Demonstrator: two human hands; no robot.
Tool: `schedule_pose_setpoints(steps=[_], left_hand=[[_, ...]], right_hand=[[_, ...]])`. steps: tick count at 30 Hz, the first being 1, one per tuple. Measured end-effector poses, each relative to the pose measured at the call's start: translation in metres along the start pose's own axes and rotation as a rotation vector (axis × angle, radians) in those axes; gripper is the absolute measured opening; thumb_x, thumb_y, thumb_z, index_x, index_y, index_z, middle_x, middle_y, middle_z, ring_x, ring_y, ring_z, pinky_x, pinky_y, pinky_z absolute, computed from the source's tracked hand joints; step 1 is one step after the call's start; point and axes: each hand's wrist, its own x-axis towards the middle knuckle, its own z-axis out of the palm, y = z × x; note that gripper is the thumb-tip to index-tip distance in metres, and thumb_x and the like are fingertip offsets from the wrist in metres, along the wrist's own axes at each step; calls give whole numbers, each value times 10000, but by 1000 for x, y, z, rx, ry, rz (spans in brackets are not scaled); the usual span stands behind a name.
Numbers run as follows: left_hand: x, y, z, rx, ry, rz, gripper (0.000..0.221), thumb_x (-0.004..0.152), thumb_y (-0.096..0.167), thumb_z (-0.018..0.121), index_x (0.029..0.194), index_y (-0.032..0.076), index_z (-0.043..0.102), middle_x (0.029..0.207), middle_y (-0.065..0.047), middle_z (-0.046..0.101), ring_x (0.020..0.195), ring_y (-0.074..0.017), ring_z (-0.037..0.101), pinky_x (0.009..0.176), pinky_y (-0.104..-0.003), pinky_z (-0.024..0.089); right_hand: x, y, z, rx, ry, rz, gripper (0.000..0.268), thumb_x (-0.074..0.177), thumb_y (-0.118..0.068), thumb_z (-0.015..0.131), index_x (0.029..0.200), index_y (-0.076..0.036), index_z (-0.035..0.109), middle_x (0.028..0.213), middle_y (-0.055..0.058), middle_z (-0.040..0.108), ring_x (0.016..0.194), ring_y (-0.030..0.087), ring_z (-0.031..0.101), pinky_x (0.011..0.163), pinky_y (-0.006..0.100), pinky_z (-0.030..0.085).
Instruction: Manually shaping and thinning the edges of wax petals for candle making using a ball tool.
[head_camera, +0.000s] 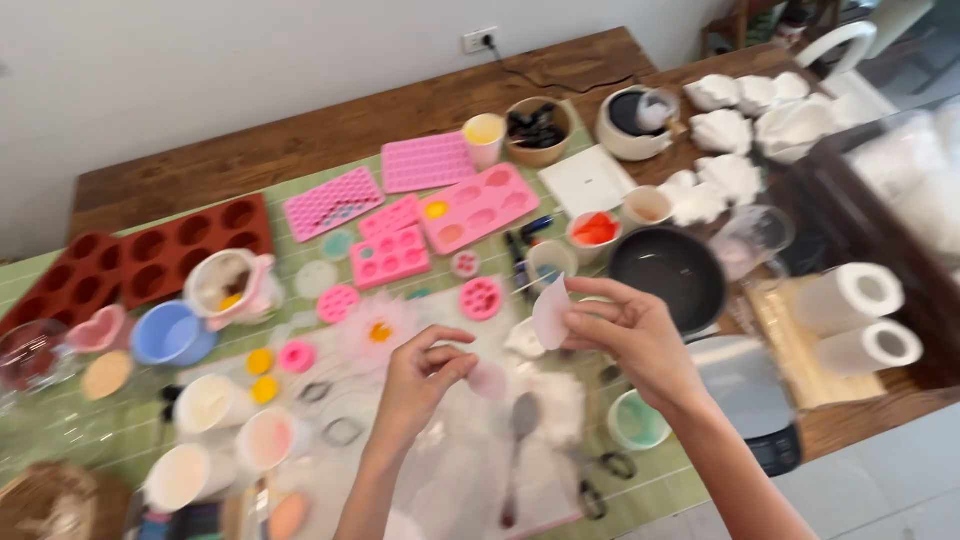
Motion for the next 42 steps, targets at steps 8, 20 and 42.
schedule_pose_setpoints(steps=[8,20,42], left_hand=[[91,-7,84,10,136,-53,291,850,1,745,1138,20,713,812,-53,772,785,-88,688,732,-243,519],[184,-71,72,-7,251,-98,359,812,-50,770,1162,-5,704,867,-100,803,881,-119,730,843,-279,557],[194,-104,64,52,406,-345,360,789,-69,791,1130,30,734,873,-161,870,869,-127,756,817,-264,543]], right_hand=[[152,-32,-217,136,61,33,270,934,-32,651,1183,70,675,1111,155,751,971,222,755,884,353,621],[431,-67,-379,-306,312,-119,254,973,-87,635,1095,114,732,977,181,767,884,245,767,805,326,630],[557,24,-371,-873,95,-297,204,826,-33,758,1029,-27,774,968,150,793,921,227,776,845,335,607]])
